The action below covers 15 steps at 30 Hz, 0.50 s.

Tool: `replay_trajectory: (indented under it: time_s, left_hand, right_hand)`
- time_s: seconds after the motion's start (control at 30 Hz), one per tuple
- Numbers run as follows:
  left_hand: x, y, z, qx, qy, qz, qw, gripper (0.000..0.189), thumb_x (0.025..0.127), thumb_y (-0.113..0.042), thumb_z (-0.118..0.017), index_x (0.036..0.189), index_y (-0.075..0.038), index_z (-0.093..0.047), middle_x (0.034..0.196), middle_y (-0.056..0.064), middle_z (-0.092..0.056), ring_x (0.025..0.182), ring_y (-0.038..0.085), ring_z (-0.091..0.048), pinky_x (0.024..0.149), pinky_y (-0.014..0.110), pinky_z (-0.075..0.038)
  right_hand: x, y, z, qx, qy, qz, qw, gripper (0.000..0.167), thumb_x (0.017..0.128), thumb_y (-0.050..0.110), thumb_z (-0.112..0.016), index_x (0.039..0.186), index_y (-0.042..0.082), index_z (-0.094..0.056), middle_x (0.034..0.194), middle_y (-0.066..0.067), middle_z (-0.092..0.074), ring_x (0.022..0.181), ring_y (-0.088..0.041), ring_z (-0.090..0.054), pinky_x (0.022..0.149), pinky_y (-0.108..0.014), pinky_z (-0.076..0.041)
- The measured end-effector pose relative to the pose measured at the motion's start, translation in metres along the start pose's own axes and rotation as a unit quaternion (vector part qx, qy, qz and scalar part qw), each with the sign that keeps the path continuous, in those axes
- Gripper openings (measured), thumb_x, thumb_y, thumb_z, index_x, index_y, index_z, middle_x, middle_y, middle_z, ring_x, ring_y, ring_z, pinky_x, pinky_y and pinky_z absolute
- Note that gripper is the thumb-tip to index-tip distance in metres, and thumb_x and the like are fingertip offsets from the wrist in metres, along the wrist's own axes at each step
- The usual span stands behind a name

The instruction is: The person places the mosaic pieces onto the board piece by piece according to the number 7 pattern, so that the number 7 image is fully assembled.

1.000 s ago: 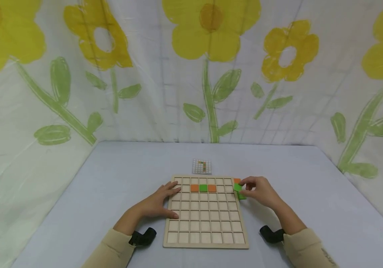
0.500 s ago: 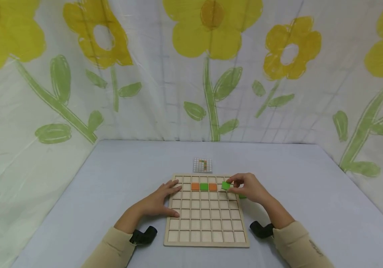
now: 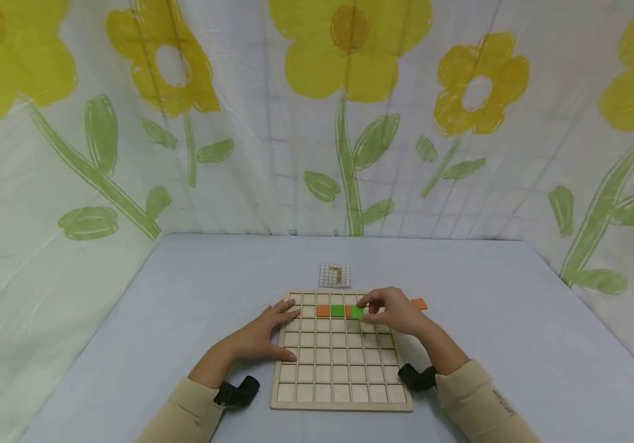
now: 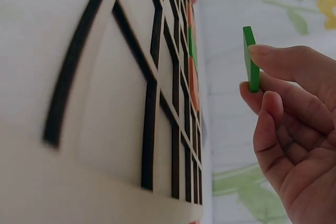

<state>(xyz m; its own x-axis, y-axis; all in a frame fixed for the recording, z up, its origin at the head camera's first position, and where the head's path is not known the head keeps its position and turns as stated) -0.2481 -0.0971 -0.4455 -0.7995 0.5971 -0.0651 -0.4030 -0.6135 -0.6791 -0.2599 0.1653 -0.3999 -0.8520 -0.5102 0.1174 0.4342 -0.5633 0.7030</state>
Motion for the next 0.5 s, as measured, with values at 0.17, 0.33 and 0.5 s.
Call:
replay_trajectory:
  time_s: [0.17,0.33,0.5]
  left_hand:
    - [0.0,-0.001,0.001,0.003,0.002,-0.002,1.0,0.091,0.07,-0.043,-0.079,0.143,-0.009,-0.038,0.156,0.011,-0.017,0.143,0.042,-0.004,0.111,0.063,-0.012]
    - [0.0,0.001,0.001,0.005,0.001,-0.008,1.0,0.091,0.07,-0.044,-0.079,0.143,-0.009,-0.038,0.156,0.011,-0.017,0.143,0.042,-0.004,0.111,0.063,-0.012]
    - [0.0,0.001,0.0,0.003,0.002,-0.008,1.0,0.091,0.07,-0.044,-0.079,0.143,-0.009,-0.037,0.156,0.011,-0.016,0.143,0.042,-0.003,0.111,0.063,-0.013]
  right_hand:
    - [0.005,0.004,-0.006,-0.003,0.011,0.008,0.9999,0.023,0.082,0.014,-0.071,0.102,0.004,-0.069,0.079,0.0,-0.062,0.067,-0.003,-0.052,0.061,-0.022,-0.047]
    - [0.006,0.001,-0.012,0.0,0.023,0.009,0.9997,0.022,0.082,0.014,-0.071,0.102,0.005,-0.069,0.083,-0.002,-0.063,0.071,-0.004,-0.055,0.064,-0.024,-0.049]
    - [0.005,-0.006,-0.016,0.007,0.033,-0.002,0.9994,0.022,0.082,0.013,-0.071,0.102,0.005,-0.068,0.091,-0.006,-0.064,0.076,-0.007,-0.056,0.066,-0.023,-0.05]
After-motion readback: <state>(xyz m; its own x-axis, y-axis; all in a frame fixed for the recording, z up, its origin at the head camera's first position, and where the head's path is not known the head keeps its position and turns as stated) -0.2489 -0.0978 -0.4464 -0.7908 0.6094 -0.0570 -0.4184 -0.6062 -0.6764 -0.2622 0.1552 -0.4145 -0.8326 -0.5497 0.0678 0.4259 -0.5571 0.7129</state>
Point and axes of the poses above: each hand's wrist, its own x-axis towards the middle knuckle, its own z-axis out of the back of the hand, y = z × x, the point moved 5 cm from there along x, towards the middle knuckle
